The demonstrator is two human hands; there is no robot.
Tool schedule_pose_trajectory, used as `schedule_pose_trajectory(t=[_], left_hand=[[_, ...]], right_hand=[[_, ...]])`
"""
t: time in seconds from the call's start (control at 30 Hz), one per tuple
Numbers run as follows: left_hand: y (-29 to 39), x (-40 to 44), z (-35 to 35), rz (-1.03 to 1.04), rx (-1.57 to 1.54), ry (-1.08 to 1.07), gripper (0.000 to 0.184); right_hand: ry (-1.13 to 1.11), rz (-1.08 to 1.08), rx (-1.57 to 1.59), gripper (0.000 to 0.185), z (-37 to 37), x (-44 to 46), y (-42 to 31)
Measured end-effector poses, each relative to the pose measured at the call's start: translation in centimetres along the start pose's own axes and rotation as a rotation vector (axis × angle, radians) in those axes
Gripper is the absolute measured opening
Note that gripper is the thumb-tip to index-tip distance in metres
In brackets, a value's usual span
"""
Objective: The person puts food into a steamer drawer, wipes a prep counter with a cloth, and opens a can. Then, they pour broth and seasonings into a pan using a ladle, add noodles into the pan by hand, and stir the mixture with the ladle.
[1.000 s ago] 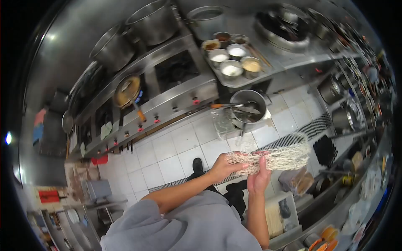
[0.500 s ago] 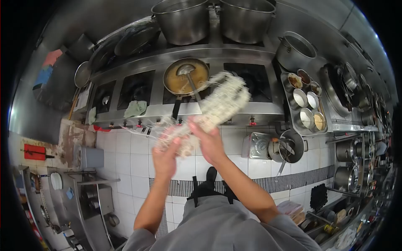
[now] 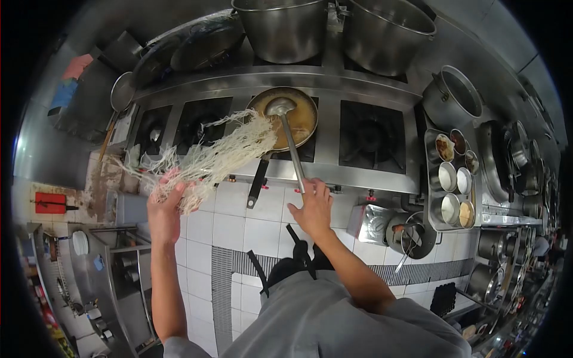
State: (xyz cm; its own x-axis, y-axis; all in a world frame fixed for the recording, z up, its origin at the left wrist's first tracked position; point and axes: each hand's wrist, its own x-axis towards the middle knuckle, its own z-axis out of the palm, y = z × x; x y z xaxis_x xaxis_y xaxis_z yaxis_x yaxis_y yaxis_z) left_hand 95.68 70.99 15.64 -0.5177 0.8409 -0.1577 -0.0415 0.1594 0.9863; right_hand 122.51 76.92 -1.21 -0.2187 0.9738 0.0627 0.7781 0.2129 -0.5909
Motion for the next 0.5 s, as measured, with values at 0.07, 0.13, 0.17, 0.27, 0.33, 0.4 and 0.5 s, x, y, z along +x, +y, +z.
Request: schedule_pose_trajectory(t=[0.07,0.13,0.17,0.27,0.33,0.4,0.5], left_hand=[[-0.4,0.6,-0.1,-0.002,0.017,0.046,0.047],[-0.6,1.5,0.4,-0.017,0.001,0.036,0.046],[-0.7,1.9,0.2,-0.031,0.0,0.027,0.046],[-1.6,4.1,1.7,-0.046,-0.012,0.037,0.044],[-3.2,6.5,1.6,-0.074,-0.029,-0.021,0.042],[-4.6,9.4,2.4,-0.118,-0.064,-0.137,0.043],[-7.9,14.5,3.6,-0.149,-0.054,-0.205,0.038]], right_hand=[[-0.026,0.065,-0.036,0.074,1.3,1.1,1.7],[-0.044,0.11,-0.078,0.078,3.4,3.1,3.8],[-0.146,0.191,0.055,0.076,4.7,4.0,4.7],[-0.148,0.264,0.254,0.069,4.8,5.4,5.9],[-0.126,0.234,0.259,0.057,3.1,5.8,6.5],[-0.149,0.333,0.292,0.05,0.3,5.8,5.4],[-0.117,0.417,0.364,0.038,-1.3,5.5,6.0]])
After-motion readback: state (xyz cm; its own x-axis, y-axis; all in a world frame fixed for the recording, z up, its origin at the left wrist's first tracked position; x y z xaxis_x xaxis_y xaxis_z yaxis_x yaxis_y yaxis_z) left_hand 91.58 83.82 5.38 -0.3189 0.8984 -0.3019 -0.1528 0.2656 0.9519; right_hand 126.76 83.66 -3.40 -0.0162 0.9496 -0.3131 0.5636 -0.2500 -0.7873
